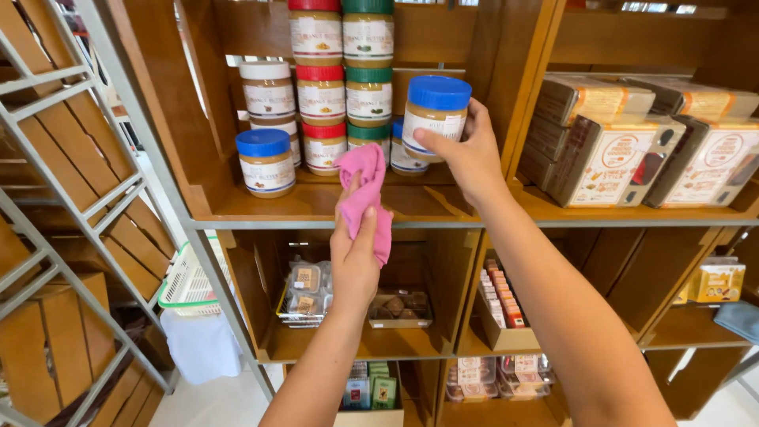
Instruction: Cleaning jars of peanut butter with a pink cloth and organizing them on display shelves.
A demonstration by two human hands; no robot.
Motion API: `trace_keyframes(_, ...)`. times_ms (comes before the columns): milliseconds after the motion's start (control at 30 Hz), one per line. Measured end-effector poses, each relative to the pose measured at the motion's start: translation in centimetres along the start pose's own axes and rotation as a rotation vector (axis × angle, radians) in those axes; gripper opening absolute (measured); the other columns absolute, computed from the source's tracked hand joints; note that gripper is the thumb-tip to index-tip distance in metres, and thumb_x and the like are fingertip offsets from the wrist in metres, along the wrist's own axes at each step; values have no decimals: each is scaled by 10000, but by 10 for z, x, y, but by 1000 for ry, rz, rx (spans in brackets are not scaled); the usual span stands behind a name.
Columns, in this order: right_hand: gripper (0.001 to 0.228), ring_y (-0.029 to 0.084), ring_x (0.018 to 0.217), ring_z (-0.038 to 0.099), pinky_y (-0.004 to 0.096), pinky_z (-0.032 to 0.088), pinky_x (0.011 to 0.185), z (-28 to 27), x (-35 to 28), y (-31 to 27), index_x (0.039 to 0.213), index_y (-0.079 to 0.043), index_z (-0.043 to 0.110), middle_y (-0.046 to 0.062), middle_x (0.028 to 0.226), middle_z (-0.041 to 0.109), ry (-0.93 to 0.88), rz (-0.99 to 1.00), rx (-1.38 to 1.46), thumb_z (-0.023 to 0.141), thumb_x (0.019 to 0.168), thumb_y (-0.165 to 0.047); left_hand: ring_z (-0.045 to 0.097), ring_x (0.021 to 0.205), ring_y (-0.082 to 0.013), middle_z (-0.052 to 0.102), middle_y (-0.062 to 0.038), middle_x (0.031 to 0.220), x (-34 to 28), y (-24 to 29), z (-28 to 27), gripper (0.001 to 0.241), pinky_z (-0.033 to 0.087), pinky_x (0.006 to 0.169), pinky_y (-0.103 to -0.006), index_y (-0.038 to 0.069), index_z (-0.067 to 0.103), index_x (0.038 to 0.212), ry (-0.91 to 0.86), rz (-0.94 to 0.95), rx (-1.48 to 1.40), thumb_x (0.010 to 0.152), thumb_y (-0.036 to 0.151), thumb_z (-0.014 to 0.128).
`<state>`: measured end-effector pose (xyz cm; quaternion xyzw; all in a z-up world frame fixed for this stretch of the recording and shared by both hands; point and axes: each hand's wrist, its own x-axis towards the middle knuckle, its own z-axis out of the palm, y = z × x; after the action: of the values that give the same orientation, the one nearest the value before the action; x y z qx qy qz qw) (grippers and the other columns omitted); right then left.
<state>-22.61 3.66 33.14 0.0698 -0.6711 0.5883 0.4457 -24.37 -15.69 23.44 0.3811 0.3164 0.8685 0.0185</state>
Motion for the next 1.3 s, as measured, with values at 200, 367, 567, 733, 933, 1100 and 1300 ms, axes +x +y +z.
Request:
trace_keyframes(200,825,223,1135,684,358,561,993,13,48,39,1429,56,436,160,1273,680,105,16,-123,884,769,-152,360,1520,-237,427,-132,1597,26,6,-26,473,273,1236,-346,-8,457,1534,-81,185,402,1073,85,505)
trace_keyframes(367,721,218,1096,695,361,561,967,17,66,54,1392,34,498,146,1236,701,107,46,-95,855,789,-136,355,1514,-238,425,-130,1592,35,6,-44,472,274,1229,-348,-4,467,1520,-82,162,364,1057,78,513)
trace_keyframes(567,649,217,1087,695,374,576,954,22,74,65,1385,15,519,142,1227,708,64,35,-108,819,819,-91,357,1505,-238,393,-125,1605,39,5,-56,474,297,1211,-350,-3,467,1515,-92,126,303,1054,100,514)
trace_keyframes(733,631,213,1122,673,376,569,964,19,78,79,1430,-10,486,135,1283,679,83,43,-117,772,878,-116,345,1524,-254,390,-145,1611,36,9,-71,470,257,1234,-351,-15,473,1517,-91,154,341,1067,114,515)
trace_keyframes(933,658,222,1231,621,363,512,1039,16,73,85,1501,-24,429,146,1367,640,27,105,-204,739,942,-182,335,1541,-259,398,-149,1620,32,16,-87,464,232,1251,-357,-21,481,1514,-75,164,360,1075,126,511)
trace_keyframes(1100,793,391,1303,475,471,411,1080,41,34,81,1486,114,362,322,1429,465,337,-506,-838,867,934,-148,353,1528,-245,382,-139,1636,24,39,-95,466,330,1219,-363,-29,457,1523,-3,193,306,1079,105,501)
trace_keyframes(1300,784,248,1284,594,397,497,1035,140,-18,68,1477,-19,455,168,1365,620,-219,20,-463,807,851,-335,394,1484,-223,350,-100,1652,22,59,-103,501,435,1170,-388,-28,378,1567,133,245,184,1089,80,480)
